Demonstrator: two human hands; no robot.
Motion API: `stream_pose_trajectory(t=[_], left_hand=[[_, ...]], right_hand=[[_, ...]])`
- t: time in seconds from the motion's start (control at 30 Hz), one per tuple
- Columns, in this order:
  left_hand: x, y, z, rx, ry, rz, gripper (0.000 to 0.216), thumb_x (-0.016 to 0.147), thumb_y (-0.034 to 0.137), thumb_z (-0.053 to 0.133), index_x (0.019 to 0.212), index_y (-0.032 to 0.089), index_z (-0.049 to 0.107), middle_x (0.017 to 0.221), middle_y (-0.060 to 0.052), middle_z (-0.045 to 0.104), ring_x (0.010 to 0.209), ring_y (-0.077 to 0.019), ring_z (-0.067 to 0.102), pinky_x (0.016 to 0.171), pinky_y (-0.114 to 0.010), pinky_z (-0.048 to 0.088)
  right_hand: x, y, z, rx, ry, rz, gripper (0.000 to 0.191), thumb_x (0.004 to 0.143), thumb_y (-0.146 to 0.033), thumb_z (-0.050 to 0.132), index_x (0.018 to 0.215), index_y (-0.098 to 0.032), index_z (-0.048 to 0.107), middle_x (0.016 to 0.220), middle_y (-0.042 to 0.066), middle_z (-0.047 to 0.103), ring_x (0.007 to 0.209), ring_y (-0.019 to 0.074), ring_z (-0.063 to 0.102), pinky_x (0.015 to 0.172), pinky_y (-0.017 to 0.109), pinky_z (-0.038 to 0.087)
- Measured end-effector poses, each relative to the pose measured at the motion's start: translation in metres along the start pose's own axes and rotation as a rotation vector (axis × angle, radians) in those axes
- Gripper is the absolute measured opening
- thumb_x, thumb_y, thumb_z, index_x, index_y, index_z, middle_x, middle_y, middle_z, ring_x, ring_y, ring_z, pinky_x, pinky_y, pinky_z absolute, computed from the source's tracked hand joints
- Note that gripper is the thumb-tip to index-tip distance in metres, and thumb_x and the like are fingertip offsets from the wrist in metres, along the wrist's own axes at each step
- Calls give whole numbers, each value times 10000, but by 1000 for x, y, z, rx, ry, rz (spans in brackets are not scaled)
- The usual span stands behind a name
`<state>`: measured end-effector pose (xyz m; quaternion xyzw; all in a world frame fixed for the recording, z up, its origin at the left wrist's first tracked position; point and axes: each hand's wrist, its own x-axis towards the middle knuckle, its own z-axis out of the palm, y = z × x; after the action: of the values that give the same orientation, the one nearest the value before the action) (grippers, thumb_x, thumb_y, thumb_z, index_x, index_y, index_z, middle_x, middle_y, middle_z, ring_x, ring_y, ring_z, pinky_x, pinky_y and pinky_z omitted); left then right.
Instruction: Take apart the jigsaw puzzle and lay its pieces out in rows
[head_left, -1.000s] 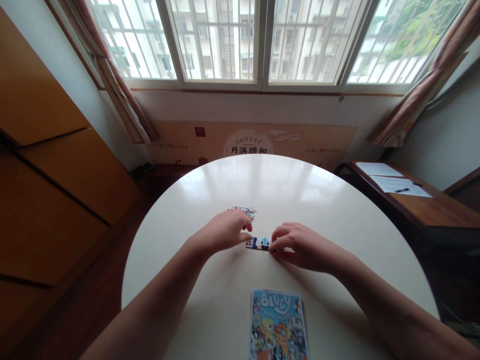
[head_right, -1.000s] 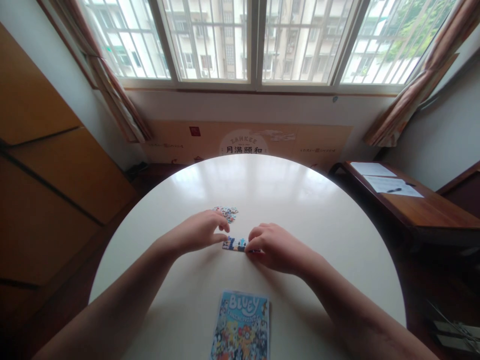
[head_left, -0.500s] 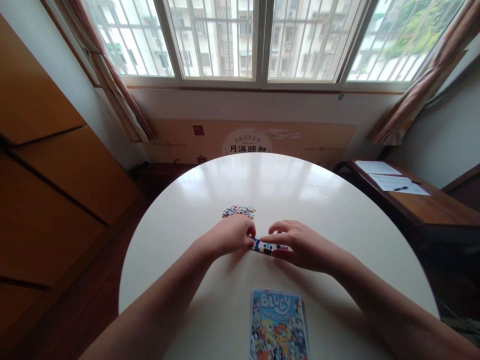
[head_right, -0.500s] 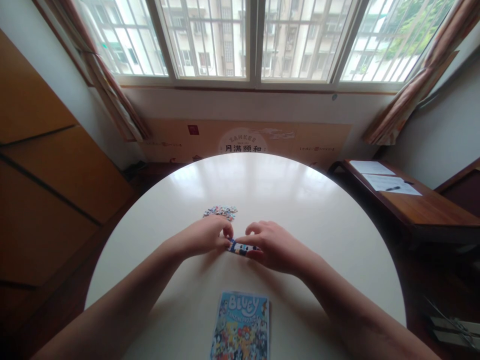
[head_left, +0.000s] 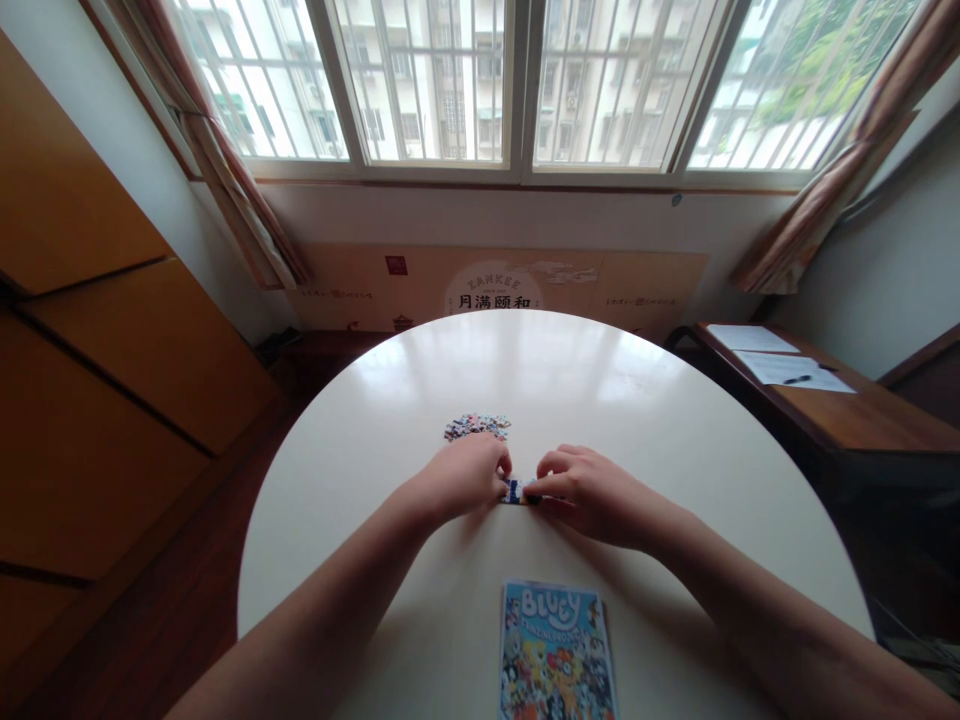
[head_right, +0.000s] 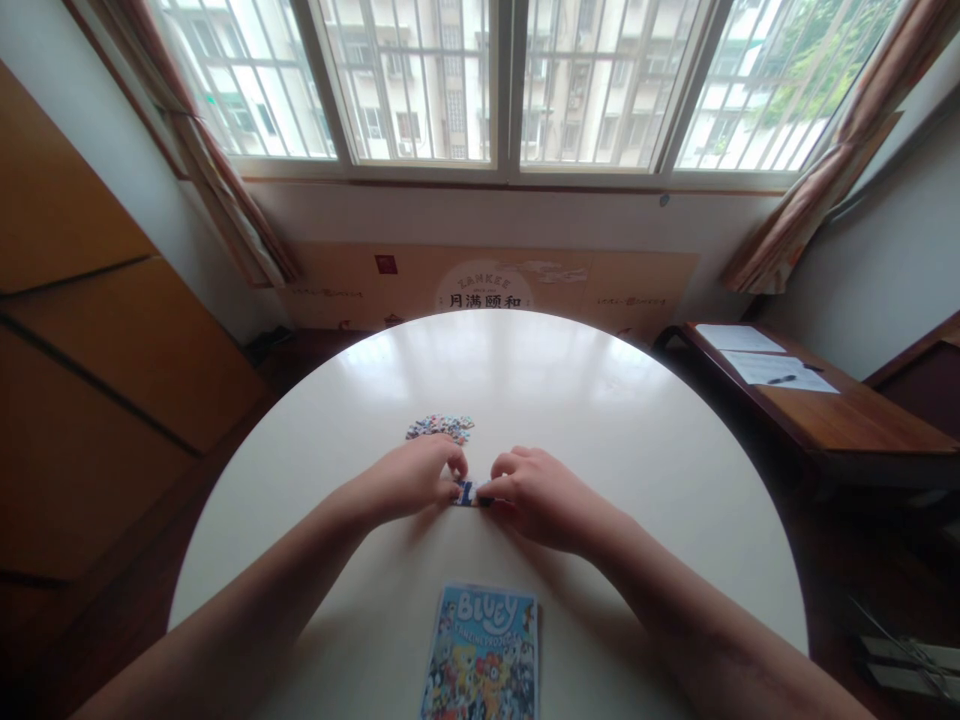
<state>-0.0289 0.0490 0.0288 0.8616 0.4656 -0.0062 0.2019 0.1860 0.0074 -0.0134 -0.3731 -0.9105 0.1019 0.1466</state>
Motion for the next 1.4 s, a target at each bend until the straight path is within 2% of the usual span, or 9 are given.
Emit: stream_pose_trajectory(t=[0.1, 0.37, 0.53, 0.73, 0.87, 1.1, 1.33, 1.4], left_hand=[[-2, 2, 0, 24, 11, -26, 227, 732, 217, 683, 939, 215, 774, 1032, -69, 736, 965, -262, 649, 786, -322, 481], [4, -5, 2, -58, -43, -30, 196, 714, 217, 702, 902, 211, 757, 946, -48, 753, 864, -231, 665, 679, -292, 453], [4, -6, 3, -69, -24, -28, 184, 697, 207, 705, 878, 202, 733, 921, -38, 743, 842, -224, 659, 639, -286, 435], [3, -5, 4, -98, -32, -1, 160, 701, 180, 688, 855, 198, 728, 905, -29, 742, 845, -211, 657, 661, -278, 440], [0, -4, 2, -54, 0, 12, 182, 704, 235, 697, 880, 204, 734, 930, -39, 741, 848, -223, 654, 653, -290, 437], [-3, 0, -1, -11, -46, -46, 124, 710, 250, 694, 820, 214, 736, 895, -39, 743, 805, -217, 652, 609, -289, 414], [-3, 2, -1, -16, -45, -68, 167, 706, 228, 689, 872, 209, 697, 925, -37, 723, 821, -212, 633, 614, -284, 412], [-4, 4, -3, -13, -49, -67, 177, 705, 212, 691, 882, 209, 684, 928, -32, 717, 822, -209, 627, 614, -281, 407]], right_hand=[[0, 1, 1, 5, 0, 0, 178, 929, -249, 615, 1039, -307, 741, 989, 23, 679, 850, 143, 557, 778, 290, 396], [-1, -1, -1, 14, 7, 2, 162, 920, -237, 620, 1011, -290, 743, 983, 25, 675, 850, 137, 557, 770, 285, 397], [-1, -3, -1, 16, 2, 10, 168, 918, -232, 624, 1018, -298, 742, 983, 23, 675, 854, 141, 556, 767, 286, 403], [-1, -2, -2, 60, 7, 11, 203, 910, -218, 632, 1060, -305, 737, 1013, 26, 677, 900, 147, 568, 790, 282, 424], [-1, -1, -2, 75, 9, 11, 198, 911, -226, 628, 1059, -302, 737, 1003, 22, 682, 887, 139, 570, 789, 280, 424], [0, -3, -4, 73, -5, 30, 187, 907, -219, 610, 1041, -281, 724, 982, 22, 685, 872, 145, 577, 779, 284, 410], [-1, -2, -5, 36, 6, 89, 179, 869, -235, 625, 1029, -242, 703, 998, 40, 680, 907, 168, 573, 785, 300, 398], [-1, -2, -5, 32, 5, 103, 227, 860, -239, 637, 1079, -245, 699, 1001, 39, 681, 909, 171, 573, 791, 303, 397]])
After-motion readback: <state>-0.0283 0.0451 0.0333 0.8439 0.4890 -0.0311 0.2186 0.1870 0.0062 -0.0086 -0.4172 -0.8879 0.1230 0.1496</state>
